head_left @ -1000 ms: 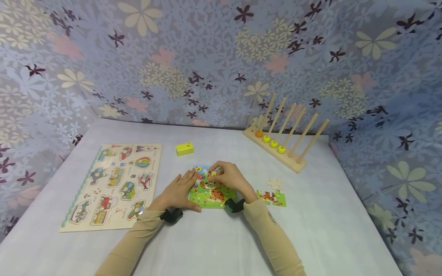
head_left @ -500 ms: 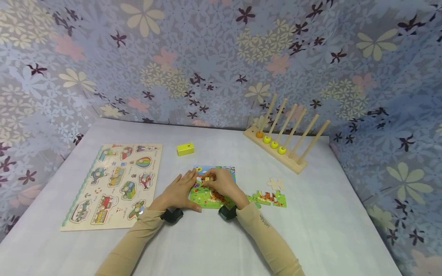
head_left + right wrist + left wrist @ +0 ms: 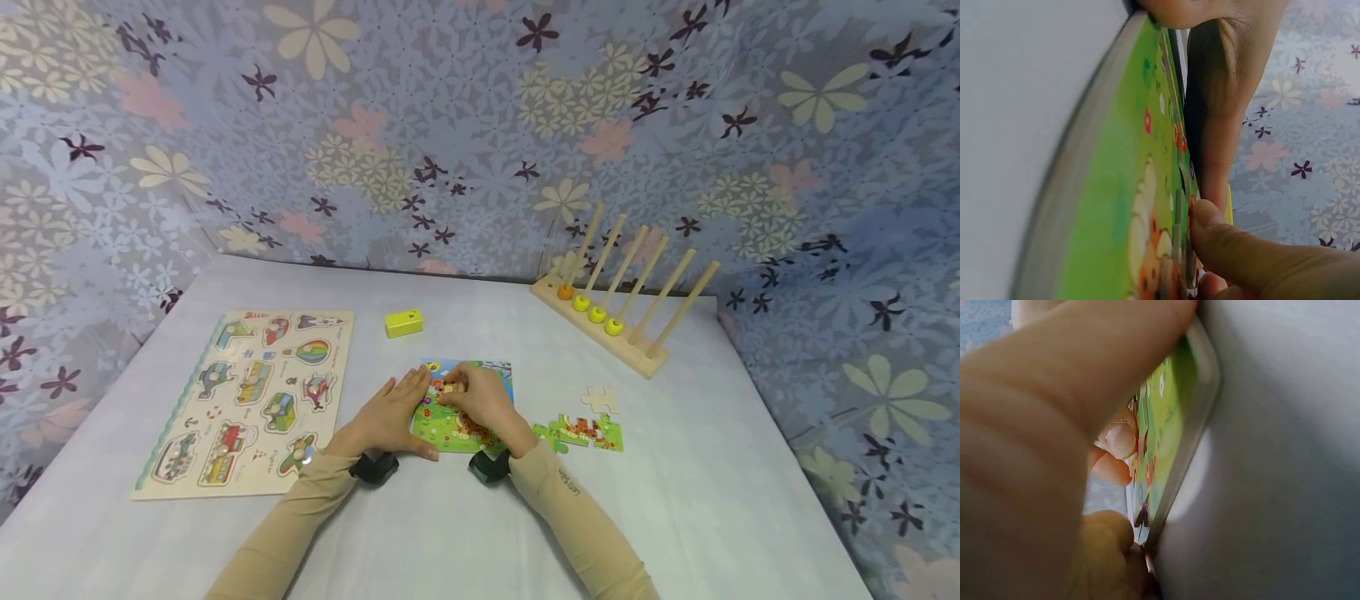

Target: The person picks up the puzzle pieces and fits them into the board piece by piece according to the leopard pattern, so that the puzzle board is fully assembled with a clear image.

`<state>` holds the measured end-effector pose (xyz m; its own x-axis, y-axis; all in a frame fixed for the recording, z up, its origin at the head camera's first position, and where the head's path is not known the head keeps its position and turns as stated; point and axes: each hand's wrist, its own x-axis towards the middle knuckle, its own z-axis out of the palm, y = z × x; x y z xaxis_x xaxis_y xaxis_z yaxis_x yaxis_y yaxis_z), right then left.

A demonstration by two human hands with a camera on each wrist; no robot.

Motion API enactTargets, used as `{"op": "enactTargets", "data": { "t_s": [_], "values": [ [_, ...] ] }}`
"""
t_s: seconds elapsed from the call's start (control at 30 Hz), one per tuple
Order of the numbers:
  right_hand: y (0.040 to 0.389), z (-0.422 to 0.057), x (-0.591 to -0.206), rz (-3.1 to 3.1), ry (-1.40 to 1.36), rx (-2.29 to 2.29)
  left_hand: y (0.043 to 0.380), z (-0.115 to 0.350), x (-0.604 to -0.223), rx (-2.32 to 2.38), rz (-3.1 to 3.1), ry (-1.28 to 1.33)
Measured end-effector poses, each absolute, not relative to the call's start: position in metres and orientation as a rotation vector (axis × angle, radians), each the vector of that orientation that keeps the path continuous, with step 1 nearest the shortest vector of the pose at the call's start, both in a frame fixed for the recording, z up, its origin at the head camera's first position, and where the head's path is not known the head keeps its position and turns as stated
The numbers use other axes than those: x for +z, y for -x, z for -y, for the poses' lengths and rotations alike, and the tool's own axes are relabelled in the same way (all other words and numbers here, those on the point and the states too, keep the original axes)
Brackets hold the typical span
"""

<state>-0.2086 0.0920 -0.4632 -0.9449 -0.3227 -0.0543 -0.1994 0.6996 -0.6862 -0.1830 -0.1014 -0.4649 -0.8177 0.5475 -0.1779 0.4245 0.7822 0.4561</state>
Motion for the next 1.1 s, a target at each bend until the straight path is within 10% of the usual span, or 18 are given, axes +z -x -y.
{"op": "enactTargets", "data": {
  "t_s": [0.67, 1.1],
  "values": [
    [0.216, -0.106, -0.463, -2.547, 0.435, -1.229, 0.181, 0.101, -0.463, 0.557, -2.679, -0.761],
    [0.217, -0.259, -0.433, -2.721, 0.096, -0.994, 0.181, 0.100, -0.460, 0.549, -2.682, -0.746]
  ]
}}
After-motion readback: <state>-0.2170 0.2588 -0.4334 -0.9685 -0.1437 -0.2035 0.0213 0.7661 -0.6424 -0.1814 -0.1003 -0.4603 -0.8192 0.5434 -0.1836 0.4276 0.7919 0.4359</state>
